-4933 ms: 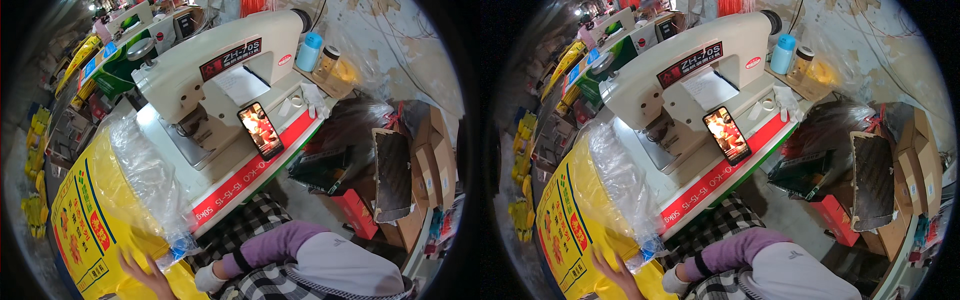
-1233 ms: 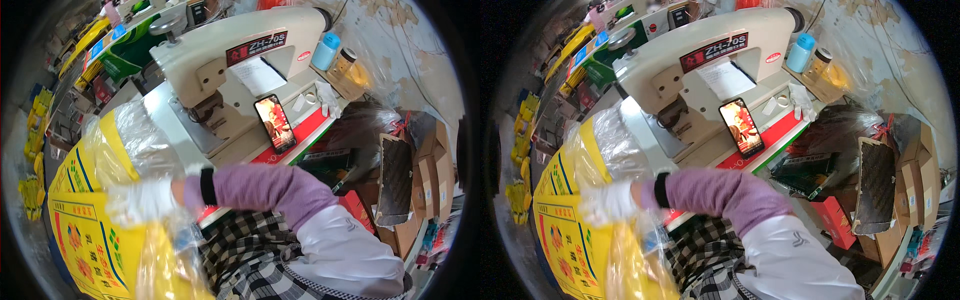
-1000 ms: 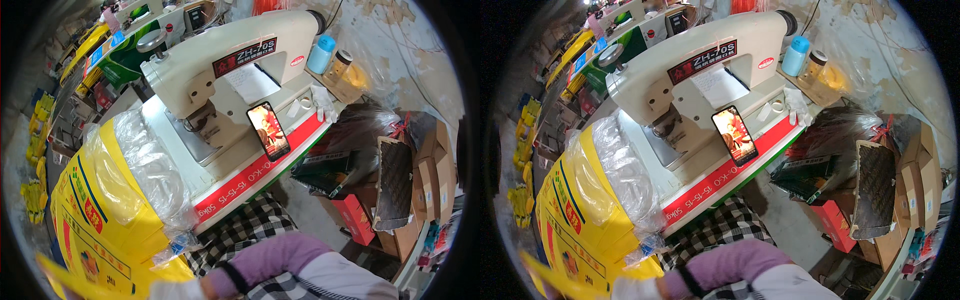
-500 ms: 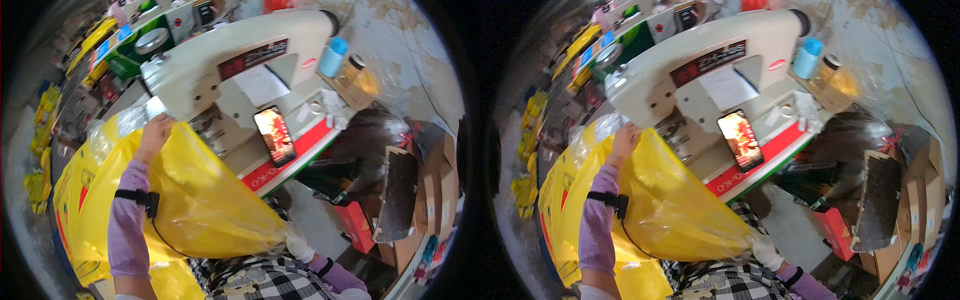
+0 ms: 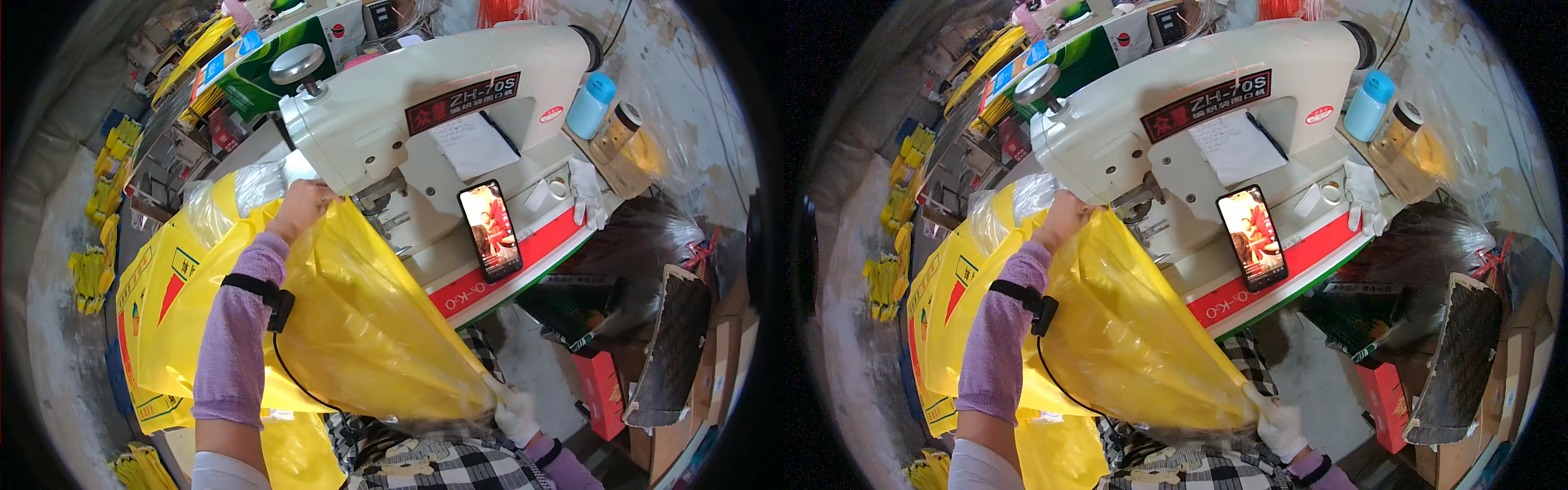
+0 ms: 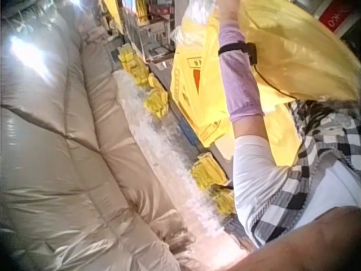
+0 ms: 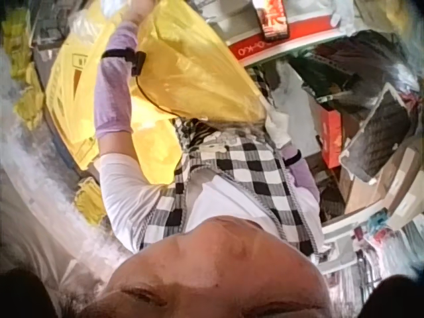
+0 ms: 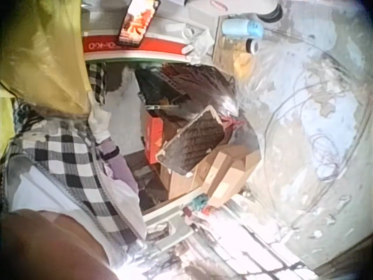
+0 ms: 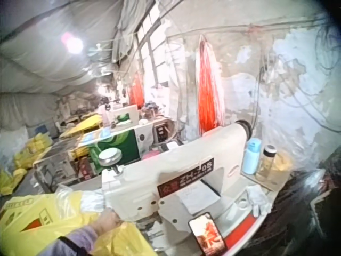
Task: Sewing the edges of yellow plastic bags using an industrial sewing machine.
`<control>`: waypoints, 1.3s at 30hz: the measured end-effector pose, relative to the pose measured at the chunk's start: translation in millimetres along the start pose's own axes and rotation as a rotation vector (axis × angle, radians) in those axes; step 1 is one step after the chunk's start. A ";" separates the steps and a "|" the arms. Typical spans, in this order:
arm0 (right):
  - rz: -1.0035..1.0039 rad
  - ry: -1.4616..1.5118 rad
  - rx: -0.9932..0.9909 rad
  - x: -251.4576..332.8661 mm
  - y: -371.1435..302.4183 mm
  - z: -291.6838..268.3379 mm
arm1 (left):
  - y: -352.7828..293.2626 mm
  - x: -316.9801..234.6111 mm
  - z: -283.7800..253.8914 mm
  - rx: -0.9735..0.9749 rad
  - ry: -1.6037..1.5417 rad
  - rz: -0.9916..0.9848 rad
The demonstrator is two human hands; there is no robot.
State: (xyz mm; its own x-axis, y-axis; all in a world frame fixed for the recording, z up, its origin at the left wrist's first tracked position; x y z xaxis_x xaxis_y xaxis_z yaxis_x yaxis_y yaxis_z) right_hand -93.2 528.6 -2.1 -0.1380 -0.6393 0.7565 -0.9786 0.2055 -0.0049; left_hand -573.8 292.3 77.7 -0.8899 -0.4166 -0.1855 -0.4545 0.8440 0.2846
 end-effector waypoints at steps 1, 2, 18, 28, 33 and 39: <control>0.062 -0.161 0.120 -11.6 -1.6 7.6 | 0.1 -4.5 3.1 0.000 -0.005 0.009; 0.070 -0.164 0.112 -19.8 -2.3 11.1 | 0.8 -11.5 5.7 -0.009 0.033 0.027; 0.061 0.269 0.470 51.7 39.7 28.1 | -103.5 -229.7 -1.3 0.758 -0.020 0.304; -0.406 0.321 -0.041 75.5 150.3 63.1 | -149.1 -88.6 -107.9 0.532 0.726 0.001; 0.023 0.518 0.239 109.6 218.3 55.5 | -123.0 -67.3 -169.7 0.553 0.296 -0.278; -0.409 0.348 -0.080 112.0 171.7 236.7 | -194.2 -251.7 -82.5 1.162 -1.047 -0.479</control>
State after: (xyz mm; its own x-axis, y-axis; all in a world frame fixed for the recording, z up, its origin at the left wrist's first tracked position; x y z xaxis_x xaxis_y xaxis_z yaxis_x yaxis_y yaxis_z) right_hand -312.7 317.0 -73.1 0.3239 -0.3984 0.8581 -0.9253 0.0556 0.3751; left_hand -264.7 205.4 146.7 -0.0515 -0.7114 -0.7009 0.0367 0.7000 -0.7132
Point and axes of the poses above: each hand's wrist, its own y-axis towards the middle knuckle, its own z-axis out of the palm, x = y × z, the point moved 2 cm from there along y, towards the middle knuckle
